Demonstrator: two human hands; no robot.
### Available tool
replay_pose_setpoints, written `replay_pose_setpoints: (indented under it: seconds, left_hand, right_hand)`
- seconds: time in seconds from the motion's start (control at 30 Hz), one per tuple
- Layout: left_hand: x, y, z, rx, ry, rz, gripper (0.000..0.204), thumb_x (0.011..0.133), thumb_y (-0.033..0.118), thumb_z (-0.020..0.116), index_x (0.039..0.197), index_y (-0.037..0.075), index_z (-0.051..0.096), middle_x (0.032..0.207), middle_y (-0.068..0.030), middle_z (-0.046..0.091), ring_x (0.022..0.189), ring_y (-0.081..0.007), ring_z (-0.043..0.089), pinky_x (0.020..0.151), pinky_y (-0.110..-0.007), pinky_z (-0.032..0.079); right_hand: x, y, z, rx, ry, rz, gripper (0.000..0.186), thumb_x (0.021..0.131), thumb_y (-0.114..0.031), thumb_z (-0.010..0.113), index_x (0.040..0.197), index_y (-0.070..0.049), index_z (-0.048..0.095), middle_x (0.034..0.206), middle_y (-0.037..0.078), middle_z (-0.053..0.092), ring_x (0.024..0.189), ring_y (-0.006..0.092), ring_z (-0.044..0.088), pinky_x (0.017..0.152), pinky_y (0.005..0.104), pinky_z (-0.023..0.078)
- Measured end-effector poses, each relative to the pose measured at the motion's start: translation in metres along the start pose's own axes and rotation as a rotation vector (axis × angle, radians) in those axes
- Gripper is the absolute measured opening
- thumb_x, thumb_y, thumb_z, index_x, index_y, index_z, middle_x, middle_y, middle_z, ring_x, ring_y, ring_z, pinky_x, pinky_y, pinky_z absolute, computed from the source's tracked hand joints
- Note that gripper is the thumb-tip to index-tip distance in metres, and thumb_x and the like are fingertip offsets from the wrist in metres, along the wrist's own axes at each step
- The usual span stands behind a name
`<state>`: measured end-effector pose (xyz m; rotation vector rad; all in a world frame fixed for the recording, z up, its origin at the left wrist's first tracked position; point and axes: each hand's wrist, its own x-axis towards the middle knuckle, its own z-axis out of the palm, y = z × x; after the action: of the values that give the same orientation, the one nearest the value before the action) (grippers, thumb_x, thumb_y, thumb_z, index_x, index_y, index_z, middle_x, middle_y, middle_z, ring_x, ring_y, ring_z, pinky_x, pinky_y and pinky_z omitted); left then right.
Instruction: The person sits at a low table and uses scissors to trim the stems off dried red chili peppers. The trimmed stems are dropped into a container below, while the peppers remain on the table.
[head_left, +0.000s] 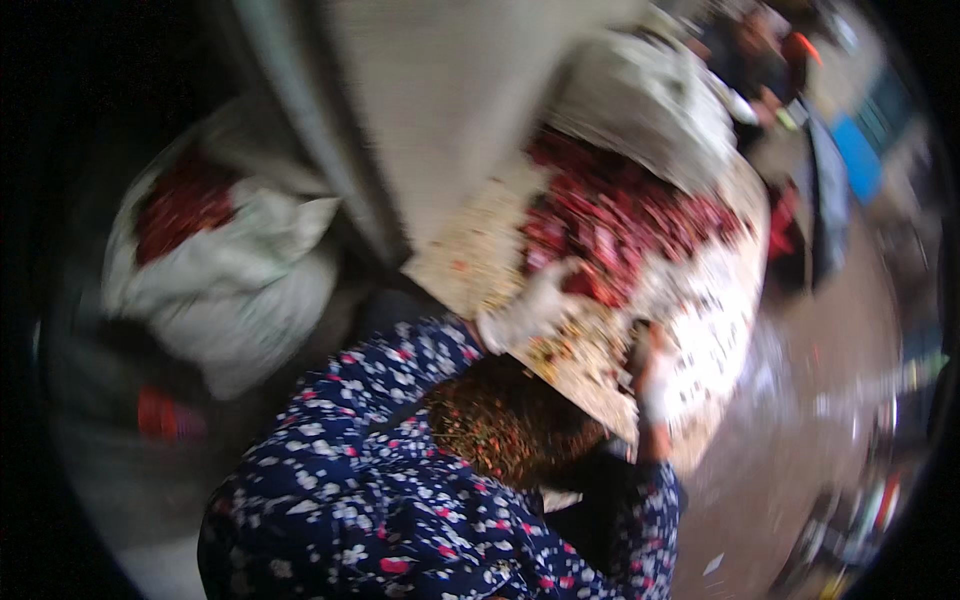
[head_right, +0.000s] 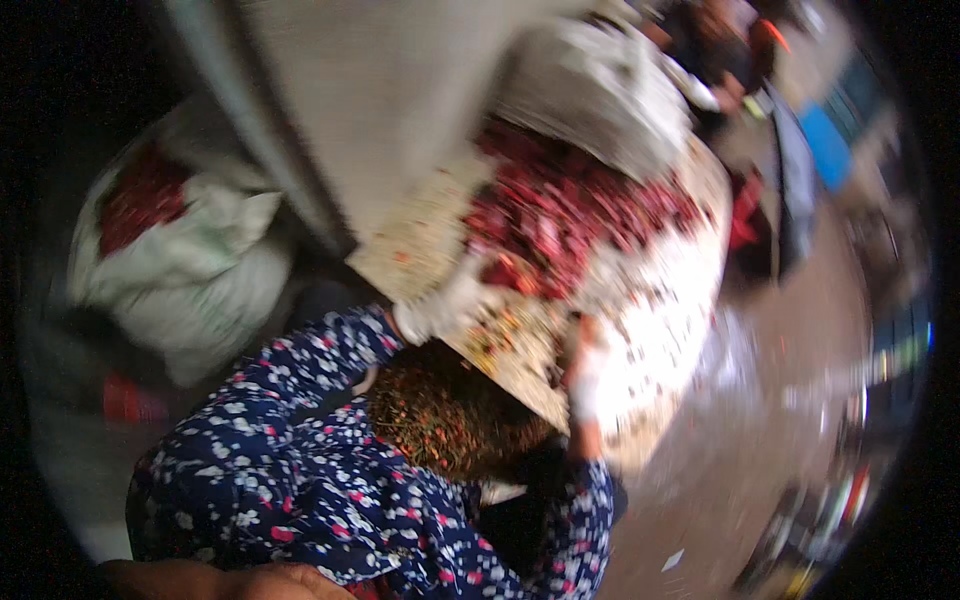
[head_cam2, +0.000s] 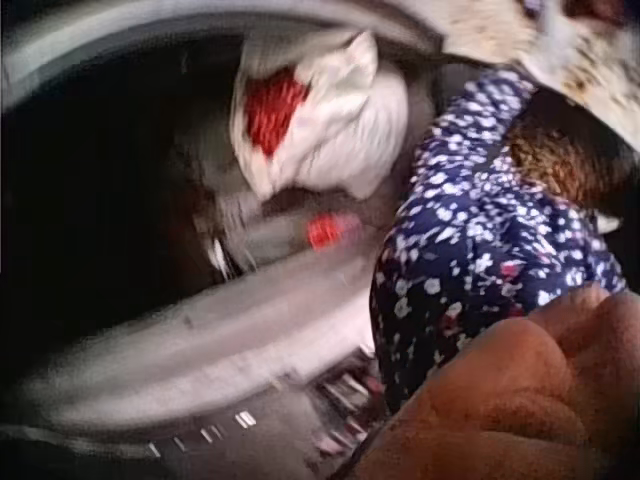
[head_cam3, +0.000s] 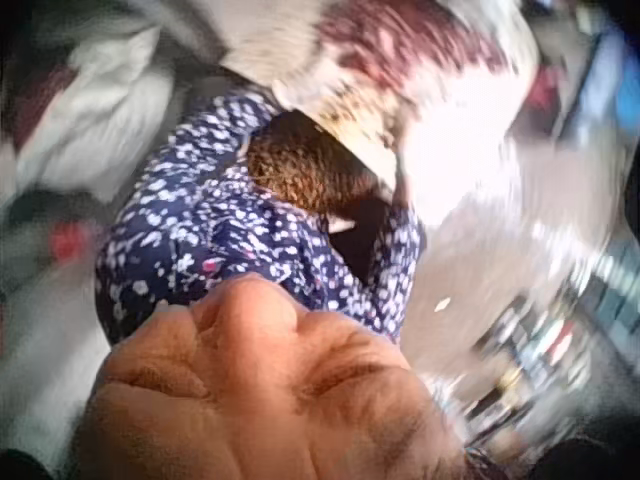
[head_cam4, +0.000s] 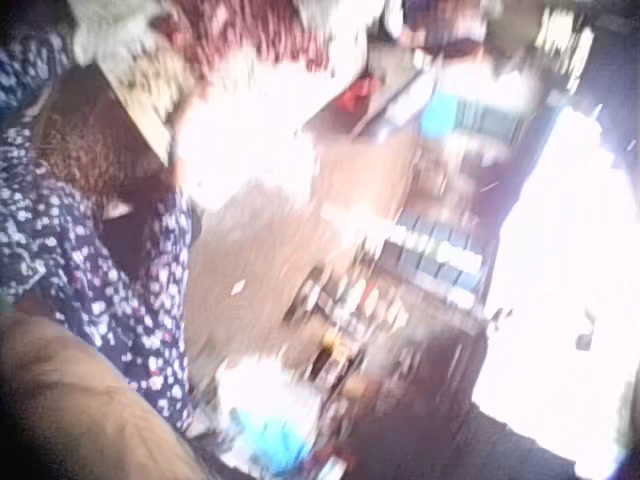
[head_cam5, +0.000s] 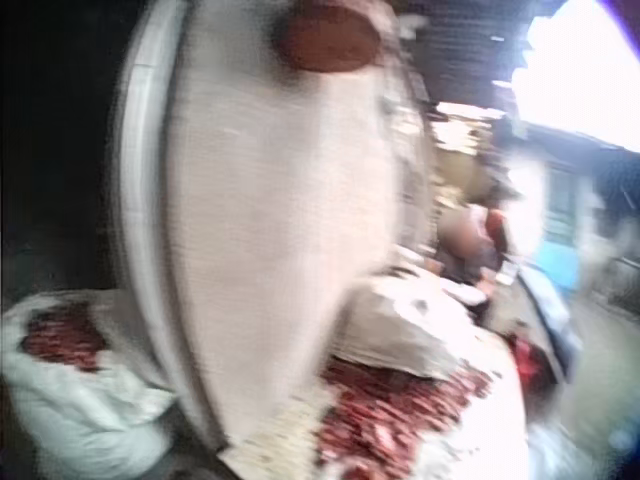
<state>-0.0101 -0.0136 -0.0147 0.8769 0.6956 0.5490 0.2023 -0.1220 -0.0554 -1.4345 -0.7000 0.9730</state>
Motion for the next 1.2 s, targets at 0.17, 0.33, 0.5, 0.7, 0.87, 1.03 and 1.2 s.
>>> replay_pose_setpoints:
  seconds: [0.17, 0.33, 0.5, 0.7, 0.87, 1.03, 1.2]
  left_hand:
    - [-0.13, 0.067, -0.043, 1.039, 0.296, 1.02, 0.062, 0.087, 0.004, 0.078, 0.141, 0.008, 0.048, 0.114, -0.0125, 0.07, 0.102, -0.0224, 0.069, 0.079, -0.029, 0.058]
    - [-0.273, 0.192, -0.119, 0.838, 0.906, 1.194, 0.033, 0.092, 0.018, 0.075, 0.118, 0.001, 0.063, 0.114, -0.0142, 0.067, 0.102, -0.0253, 0.068, 0.084, -0.037, 0.059]
    - [-0.372, 0.283, -0.171, 2.054, 1.71, 0.092, 0.061, 0.081, 0.028, 0.082, 0.131, 0.0, 0.061, 0.126, -0.025, 0.064, 0.116, -0.0399, 0.062, 0.098, -0.044, 0.052]
    - [-0.263, 0.223, -0.143, 1.869, 1.056, 0.675, 0.035, 0.089, 0.017, 0.072, 0.121, 0.002, 0.068, 0.122, -0.0202, 0.068, 0.109, -0.0334, 0.068, 0.091, -0.041, 0.054]
    - [-0.078, 0.115, -0.082, 1.726, 0.116, 0.51, 0.028, 0.096, 0.026, 0.065, 0.115, 0.008, 0.074, 0.107, -0.0153, 0.074, 0.096, -0.0321, 0.071, 0.084, -0.04, 0.055]
    - [0.043, 0.038, -0.072, 2.172, -0.099, 0.191, 0.06, 0.091, 0.024, 0.07, 0.146, 0.021, 0.048, 0.148, -0.0089, 0.053, 0.107, -0.0347, 0.068, 0.092, -0.043, 0.058]
    - [0.072, -0.002, -0.096, 2.163, -0.065, 0.222, 0.056, 0.089, 0.023, 0.07, 0.142, 0.017, 0.052, 0.138, -0.0148, 0.057, 0.107, -0.0382, 0.067, 0.091, -0.047, 0.055]
  right_hand:
    - [0.018, 0.004, -0.014, 0.214, 0.134, 0.019, 0.024, 0.099, -0.022, 0.061, 0.116, -0.004, 0.063, 0.059, -0.003, 0.045, 0.045, 0.01, 0.043, 0.04, 0.0259, 0.037]
    - [0.015, 0.024, -0.019, 0.184, 0.063, -0.076, 0.026, 0.1, -0.023, 0.06, 0.117, -0.003, 0.061, 0.062, -0.001, 0.048, 0.045, 0.0116, 0.047, 0.041, 0.0268, 0.041]
    - [0.035, 0.048, -0.019, 0.375, 0.069, 0.038, 0.024, 0.101, -0.028, 0.06, 0.116, -0.01, 0.06, 0.074, -0.001, 0.056, 0.052, 0.0118, 0.05, 0.044, 0.0286, 0.044]
    - [0.038, 0.05, -0.012, 0.244, 0.096, 0.018, 0.028, 0.1, -0.033, 0.061, 0.116, -0.011, 0.057, 0.065, 0.002, 0.052, 0.049, 0.0139, 0.047, 0.043, 0.0316, 0.04]
    - [0.017, 0.01, -0.011, 0.025, 0.072, -0.182, 0.035, 0.105, -0.029, 0.056, 0.127, -0.002, 0.058, 0.081, 0.004, 0.06, 0.071, 0.0139, 0.06, 0.066, 0.0305, 0.052]
    - [0.017, -0.007, -0.012, -0.382, 0.114, -0.192, 0.038, 0.105, -0.03, 0.056, 0.129, 0.0, 0.055, 0.099, 0.007, 0.061, 0.086, 0.0152, 0.06, 0.079, 0.0311, 0.052]
    - [0.011, -0.005, -0.01, -0.428, 0.099, -0.291, 0.034, 0.103, -0.027, 0.058, 0.123, 0.0, 0.059, 0.09, 0.007, 0.065, 0.08, 0.0147, 0.061, 0.073, 0.0307, 0.051]
